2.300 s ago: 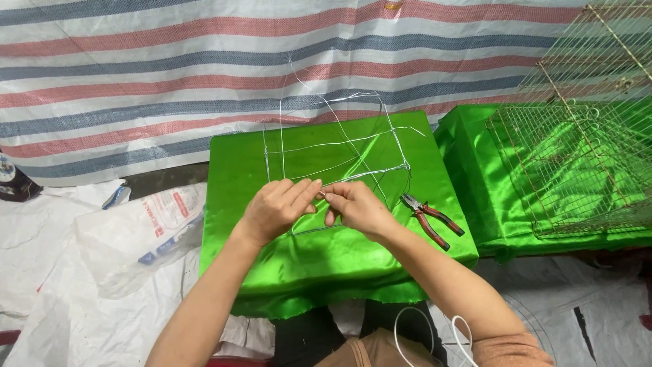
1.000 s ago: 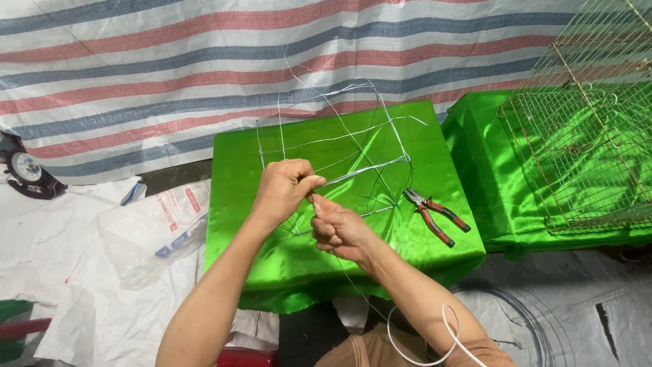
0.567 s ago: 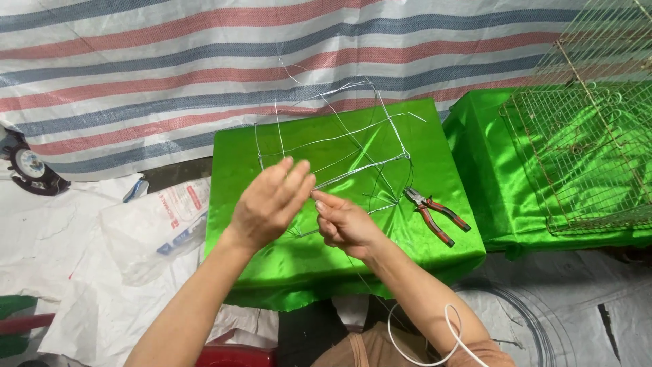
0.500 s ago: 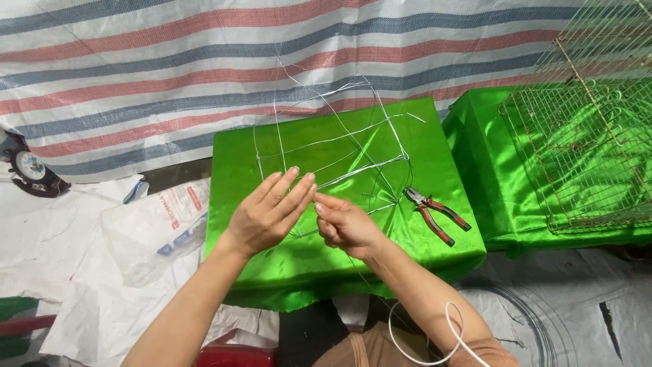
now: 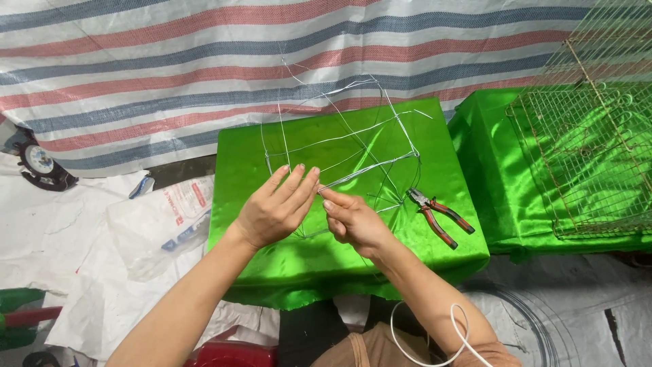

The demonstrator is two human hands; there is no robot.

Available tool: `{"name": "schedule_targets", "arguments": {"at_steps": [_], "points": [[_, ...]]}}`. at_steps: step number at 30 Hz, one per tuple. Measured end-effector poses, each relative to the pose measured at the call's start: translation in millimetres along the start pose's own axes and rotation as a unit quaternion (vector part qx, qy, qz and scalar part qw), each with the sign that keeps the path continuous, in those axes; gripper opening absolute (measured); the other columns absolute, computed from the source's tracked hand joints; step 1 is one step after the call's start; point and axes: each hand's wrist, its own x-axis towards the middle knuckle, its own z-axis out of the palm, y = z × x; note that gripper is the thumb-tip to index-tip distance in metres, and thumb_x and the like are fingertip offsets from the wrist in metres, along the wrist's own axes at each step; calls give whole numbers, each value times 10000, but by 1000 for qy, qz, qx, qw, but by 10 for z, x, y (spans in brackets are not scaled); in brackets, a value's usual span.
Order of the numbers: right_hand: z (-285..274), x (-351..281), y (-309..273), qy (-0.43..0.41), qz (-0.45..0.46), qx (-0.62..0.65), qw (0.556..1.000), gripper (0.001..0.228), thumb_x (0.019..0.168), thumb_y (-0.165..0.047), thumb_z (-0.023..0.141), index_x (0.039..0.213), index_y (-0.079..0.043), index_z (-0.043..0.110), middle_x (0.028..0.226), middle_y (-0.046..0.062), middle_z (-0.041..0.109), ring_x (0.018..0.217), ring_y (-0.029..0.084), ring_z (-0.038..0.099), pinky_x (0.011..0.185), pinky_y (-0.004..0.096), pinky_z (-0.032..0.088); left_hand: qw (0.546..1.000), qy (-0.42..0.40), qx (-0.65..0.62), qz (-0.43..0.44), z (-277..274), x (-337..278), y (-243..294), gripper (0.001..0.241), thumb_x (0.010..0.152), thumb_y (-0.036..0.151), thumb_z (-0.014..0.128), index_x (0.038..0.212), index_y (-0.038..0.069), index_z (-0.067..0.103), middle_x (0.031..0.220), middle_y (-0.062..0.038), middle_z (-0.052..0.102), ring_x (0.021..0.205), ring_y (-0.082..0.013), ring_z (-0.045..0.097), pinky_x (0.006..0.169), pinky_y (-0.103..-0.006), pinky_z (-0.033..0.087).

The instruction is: Assembling a metal wire frame by bending wires and using pliers to cut and secure them.

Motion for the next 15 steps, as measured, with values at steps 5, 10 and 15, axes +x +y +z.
{"name": "schedule_targets", "arguments": {"at_steps": [5,10,15], "points": [[53,-58,-83,-3,-11,-22,1000,433,1021,-111,574,1452,-72,565,439,24,460,362,54,351,331,167,275,998,-16,-30,-45,91,-90,20,80,958,130,703,988,85,763,1077,-96,752,987,-265,712,976,-430,578],[33,-14,-35,-4,-53,-68,996,400,1026,-92,555,1423,-60,599,422,31,462,358,60,345,347,171,267,993,-37,-65,-95,330,-327,-30,176,1005,247,656,863,168,723,847,1,700,816,-185,680,851,-373,562],[19,1,71,-3,-70,-117,991,385,1026,-81,556,1400,-3,603,419,40,489,363,71,356,358,189,277,879,-322,-254,-245,300,-341,-121,130,913,358,734,913,231,760,777,50,760,834,-183,737,1086,-520,341]]}}
